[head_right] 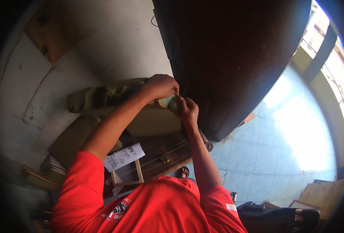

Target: The person walks into a room and approaches a bamboo table. They pick up a piece of green fabric and a pair of scissors. The person then uses the scissors to cut the fabric into smaller pieces while standing at the table.

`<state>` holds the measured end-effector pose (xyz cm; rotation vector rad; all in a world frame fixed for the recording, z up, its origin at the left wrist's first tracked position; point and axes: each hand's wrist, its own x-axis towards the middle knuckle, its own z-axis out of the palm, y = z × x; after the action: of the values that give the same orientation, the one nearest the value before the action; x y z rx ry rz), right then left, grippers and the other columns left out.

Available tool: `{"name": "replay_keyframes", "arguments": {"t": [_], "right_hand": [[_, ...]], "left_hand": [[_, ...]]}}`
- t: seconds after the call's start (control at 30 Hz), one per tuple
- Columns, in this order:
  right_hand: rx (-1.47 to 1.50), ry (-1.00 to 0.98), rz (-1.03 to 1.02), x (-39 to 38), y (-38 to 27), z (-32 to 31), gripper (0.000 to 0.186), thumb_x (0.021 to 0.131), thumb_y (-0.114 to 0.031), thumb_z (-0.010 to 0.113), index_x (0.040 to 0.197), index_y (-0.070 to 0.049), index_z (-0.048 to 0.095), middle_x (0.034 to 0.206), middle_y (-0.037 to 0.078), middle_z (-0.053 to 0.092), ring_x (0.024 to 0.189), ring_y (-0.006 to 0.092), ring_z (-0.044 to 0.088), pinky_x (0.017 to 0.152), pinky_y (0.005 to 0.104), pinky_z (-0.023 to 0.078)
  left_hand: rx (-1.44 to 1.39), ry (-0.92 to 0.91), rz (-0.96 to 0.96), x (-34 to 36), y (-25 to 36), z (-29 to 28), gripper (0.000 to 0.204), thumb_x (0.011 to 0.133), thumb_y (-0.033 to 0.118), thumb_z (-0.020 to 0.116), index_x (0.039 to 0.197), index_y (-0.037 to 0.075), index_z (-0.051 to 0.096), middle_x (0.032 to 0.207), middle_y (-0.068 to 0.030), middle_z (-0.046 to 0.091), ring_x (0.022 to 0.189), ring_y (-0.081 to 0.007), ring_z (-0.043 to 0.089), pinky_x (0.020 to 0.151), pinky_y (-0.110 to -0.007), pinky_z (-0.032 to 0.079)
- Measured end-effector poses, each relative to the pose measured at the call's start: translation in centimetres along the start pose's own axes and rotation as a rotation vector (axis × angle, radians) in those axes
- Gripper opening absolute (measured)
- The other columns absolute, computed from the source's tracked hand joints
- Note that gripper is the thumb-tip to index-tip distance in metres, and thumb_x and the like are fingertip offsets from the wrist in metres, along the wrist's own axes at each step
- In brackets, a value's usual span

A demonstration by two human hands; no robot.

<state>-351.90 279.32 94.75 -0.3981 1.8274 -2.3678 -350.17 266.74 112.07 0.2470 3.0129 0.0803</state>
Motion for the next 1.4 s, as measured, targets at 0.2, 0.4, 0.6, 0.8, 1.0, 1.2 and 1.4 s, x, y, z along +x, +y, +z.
{"name": "replay_keyframes", "arguments": {"t": [0.2,0.4,0.6,0.8,1.0,1.2,1.4], "right_hand": [[0.299,0.135,0.091,-1.7,2.8,0.9,0.025,0.094,-0.021,0.055,0.082,0.001,0.061,0.074,0.001,0.058,0.063,0.0055,0.052,0.056,0.0212,0.044],[0.499,0.248,0.17,-2.5,4.1,0.9,0.026,0.095,-0.021,0.054,0.09,0.002,0.063,0.077,0.0,0.059,0.067,0.0049,0.05,0.06,0.0214,0.042],[0.533,0.35,0.108,-2.9,4.5,1.1,0.028,0.094,-0.023,0.055,0.09,0.003,0.064,0.078,-0.001,0.06,0.067,0.0039,0.048,0.06,0.0204,0.039],[0.425,0.451,0.043,-3.5,2.6,0.0,0.026,0.094,-0.022,0.057,0.09,0.002,0.064,0.08,0.001,0.062,0.071,0.0049,0.052,0.064,0.0208,0.043],[0.364,0.576,0.206,-8.5,5.2,-17.6,0.039,0.101,-0.029,0.034,0.117,0.002,0.053,0.102,0.014,0.063,0.086,0.0203,0.065,0.072,0.0328,0.056],[0.823,0.177,0.436,-11.9,7.7,-15.7,0.021,0.094,-0.02,0.046,0.105,-0.008,0.059,0.097,0.006,0.063,0.09,0.0214,0.061,0.078,0.036,0.052],[1.183,0.241,0.733,-10.5,4.6,-7.6,0.021,0.091,-0.017,0.049,0.108,-0.009,0.059,0.099,0.005,0.063,0.093,0.0212,0.061,0.079,0.0341,0.051]], "left_hand": [[0.027,0.004,0.069,1.7,-1.1,1.8,0.016,0.078,0.016,0.056,0.086,0.018,0.07,0.09,-0.0042,0.067,0.089,-0.0245,0.063,0.08,-0.038,0.05],[0.024,0.004,0.05,4.0,-2.4,2.6,0.015,0.077,0.015,0.056,0.084,0.017,0.07,0.09,-0.0043,0.067,0.089,-0.0248,0.063,0.079,-0.038,0.05],[-0.034,0.002,0.089,5.4,-3.8,2.9,0.018,0.075,0.015,0.054,0.085,0.015,0.069,0.09,-0.006,0.067,0.088,-0.0252,0.063,0.08,-0.038,0.049],[-0.033,-0.008,0.063,6.9,-4.2,1.6,0.021,0.075,0.014,0.053,0.088,0.016,0.07,0.091,-0.0078,0.068,0.089,-0.0275,0.063,0.081,-0.038,0.049],[0.2,0.337,-0.128,9.0,-16.8,-1.6,0.025,0.083,0.025,0.055,0.103,0.011,0.064,0.107,-0.0095,0.063,0.103,-0.0308,0.057,0.088,-0.042,0.046],[0.451,0.569,0.217,9.5,-17.7,-3.0,0.022,0.087,0.028,0.053,0.096,0.01,0.063,0.096,-0.0097,0.064,0.095,-0.0301,0.06,0.08,-0.044,0.047],[-0.75,0.585,0.043,4.4,-7.0,8.2,0.045,0.084,0.041,0.063,0.115,0.01,0.057,0.12,-0.0154,0.056,0.117,-0.0312,0.05,0.1,-0.039,0.039]]}}
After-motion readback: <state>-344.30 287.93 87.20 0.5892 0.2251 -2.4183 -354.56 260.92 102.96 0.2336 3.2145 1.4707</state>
